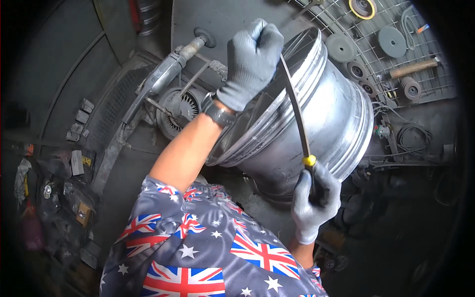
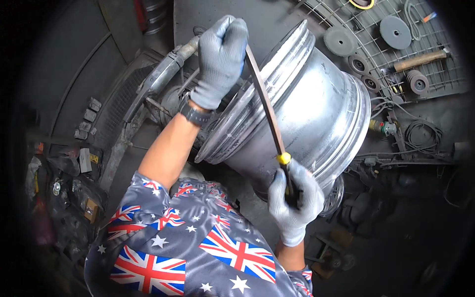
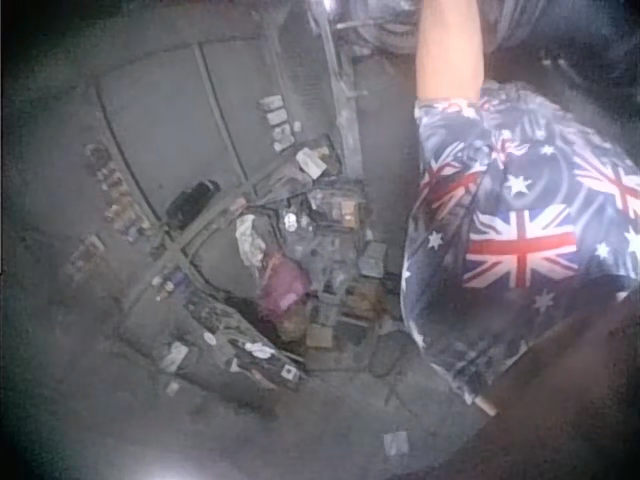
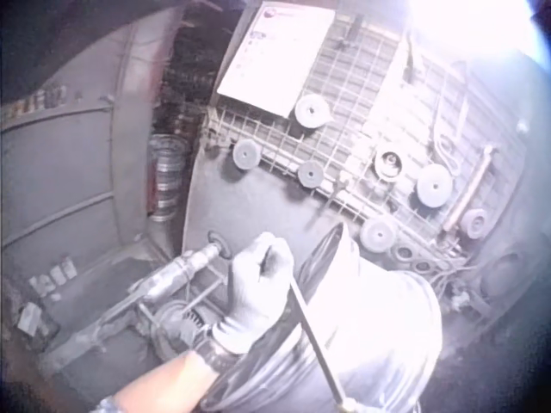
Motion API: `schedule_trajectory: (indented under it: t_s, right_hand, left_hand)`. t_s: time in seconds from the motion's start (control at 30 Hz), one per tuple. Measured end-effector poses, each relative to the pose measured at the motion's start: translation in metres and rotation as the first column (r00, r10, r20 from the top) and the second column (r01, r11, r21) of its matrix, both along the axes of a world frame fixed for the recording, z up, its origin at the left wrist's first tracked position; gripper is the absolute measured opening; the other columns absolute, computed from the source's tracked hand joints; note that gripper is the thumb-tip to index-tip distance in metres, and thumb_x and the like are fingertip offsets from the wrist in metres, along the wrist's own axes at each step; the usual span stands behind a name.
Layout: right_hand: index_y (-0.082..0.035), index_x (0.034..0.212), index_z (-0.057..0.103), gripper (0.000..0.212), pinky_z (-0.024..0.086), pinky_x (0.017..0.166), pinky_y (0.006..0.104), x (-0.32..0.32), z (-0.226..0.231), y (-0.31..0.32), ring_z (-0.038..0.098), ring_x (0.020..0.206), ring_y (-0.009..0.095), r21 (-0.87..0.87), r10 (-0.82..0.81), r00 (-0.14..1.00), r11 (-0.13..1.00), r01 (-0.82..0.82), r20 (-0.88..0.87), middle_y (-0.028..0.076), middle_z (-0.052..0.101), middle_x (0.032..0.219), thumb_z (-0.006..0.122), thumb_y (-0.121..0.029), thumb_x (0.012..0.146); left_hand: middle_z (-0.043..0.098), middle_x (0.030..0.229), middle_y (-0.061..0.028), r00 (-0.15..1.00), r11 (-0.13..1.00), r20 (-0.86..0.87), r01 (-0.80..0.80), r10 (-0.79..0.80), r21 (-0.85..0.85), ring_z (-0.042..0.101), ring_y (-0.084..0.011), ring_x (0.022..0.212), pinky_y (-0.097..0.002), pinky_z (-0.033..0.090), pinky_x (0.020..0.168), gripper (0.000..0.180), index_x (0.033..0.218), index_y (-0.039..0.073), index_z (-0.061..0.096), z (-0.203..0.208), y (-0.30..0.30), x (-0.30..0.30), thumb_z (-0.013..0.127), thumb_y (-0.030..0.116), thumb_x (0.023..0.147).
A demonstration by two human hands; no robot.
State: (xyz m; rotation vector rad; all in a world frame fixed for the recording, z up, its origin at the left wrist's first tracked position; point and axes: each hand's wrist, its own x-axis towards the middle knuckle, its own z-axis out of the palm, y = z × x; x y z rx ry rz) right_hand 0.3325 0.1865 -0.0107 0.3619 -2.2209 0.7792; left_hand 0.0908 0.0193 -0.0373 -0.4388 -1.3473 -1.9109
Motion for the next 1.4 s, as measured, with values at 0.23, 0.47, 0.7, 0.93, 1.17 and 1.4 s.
schedule_trajectory:
  t_s: [0.23,0.47,0.7,0.93,1.17,1.4]
  right_hand:
    - [0.003,0.109,0.071,0.022,0.058,0.082,0.0286,-0.051,0.010,-0.017,0.075,0.090,0.016,-0.139,0.074,0.997,0.988,-0.070,0.021,0.014,0.077,0.099,0.078,0.004,0.088]
    - [0.005,0.107,0.070,0.022,0.059,0.086,0.0326,-0.012,0.008,-0.006,0.078,0.090,0.024,-0.040,-0.002,0.999,0.999,0.004,0.044,0.019,0.078,0.100,0.077,0.007,0.086]
    - [0.003,0.110,0.071,0.025,0.059,0.078,0.0307,-0.031,0.012,-0.009,0.077,0.084,0.022,0.007,0.049,0.999,0.999,-0.049,0.015,0.017,0.078,0.097,0.078,0.004,0.086]
    - [0.002,0.110,0.072,0.025,0.059,0.077,0.0310,-0.031,0.017,-0.006,0.078,0.081,0.022,0.000,-0.014,0.998,1.000,0.014,0.062,0.017,0.079,0.096,0.077,0.004,0.086]
    - [0.003,0.111,0.072,0.024,0.059,0.079,0.0313,-0.019,0.011,-0.007,0.078,0.086,0.021,-0.013,0.025,0.999,1.000,-0.025,0.031,0.017,0.078,0.097,0.077,0.004,0.088]
    - [0.003,0.109,0.072,0.020,0.058,0.078,0.0289,-0.050,0.025,-0.016,0.078,0.083,0.020,-0.080,0.013,0.997,0.997,-0.007,0.080,0.015,0.078,0.093,0.077,0.003,0.089]
  left_hand:
    - [0.058,0.072,-0.0050,0.976,0.973,0.003,-0.217,0.218,-0.080,0.049,-0.0135,0.069,-0.0357,0.042,0.061,0.018,0.088,0.000,0.065,0.014,-0.026,-0.052,0.061,0.010,0.102]
    - [0.042,0.070,0.0072,0.998,1.000,0.058,0.004,-0.003,-0.028,0.041,-0.0025,0.069,-0.0243,0.037,0.060,0.032,0.077,0.007,0.052,0.006,-0.003,-0.007,0.059,0.019,0.106]
    - [0.042,0.069,0.0066,0.973,0.990,0.188,-0.116,0.130,-0.085,0.038,-0.0035,0.069,-0.0265,0.036,0.059,0.037,0.074,0.006,0.051,0.027,-0.018,0.001,0.057,0.022,0.107]
    - [0.042,0.068,0.0086,0.987,0.998,0.147,0.060,-0.065,0.034,0.038,-0.0021,0.063,-0.0244,0.034,0.055,0.036,0.073,0.010,0.050,0.020,-0.011,-0.012,0.058,0.020,0.107]
    - [0.042,0.070,0.0079,0.991,0.998,0.133,-0.016,0.024,-0.063,0.038,-0.0016,0.065,-0.0236,0.034,0.056,0.041,0.073,0.010,0.047,0.020,-0.010,0.001,0.058,0.025,0.109]
    - [0.043,0.065,0.0073,0.983,1.000,0.184,0.027,-0.024,-0.013,0.039,-0.0022,0.057,-0.0256,0.034,0.049,0.035,0.074,0.012,0.051,0.024,-0.020,-0.034,0.059,0.023,0.106]
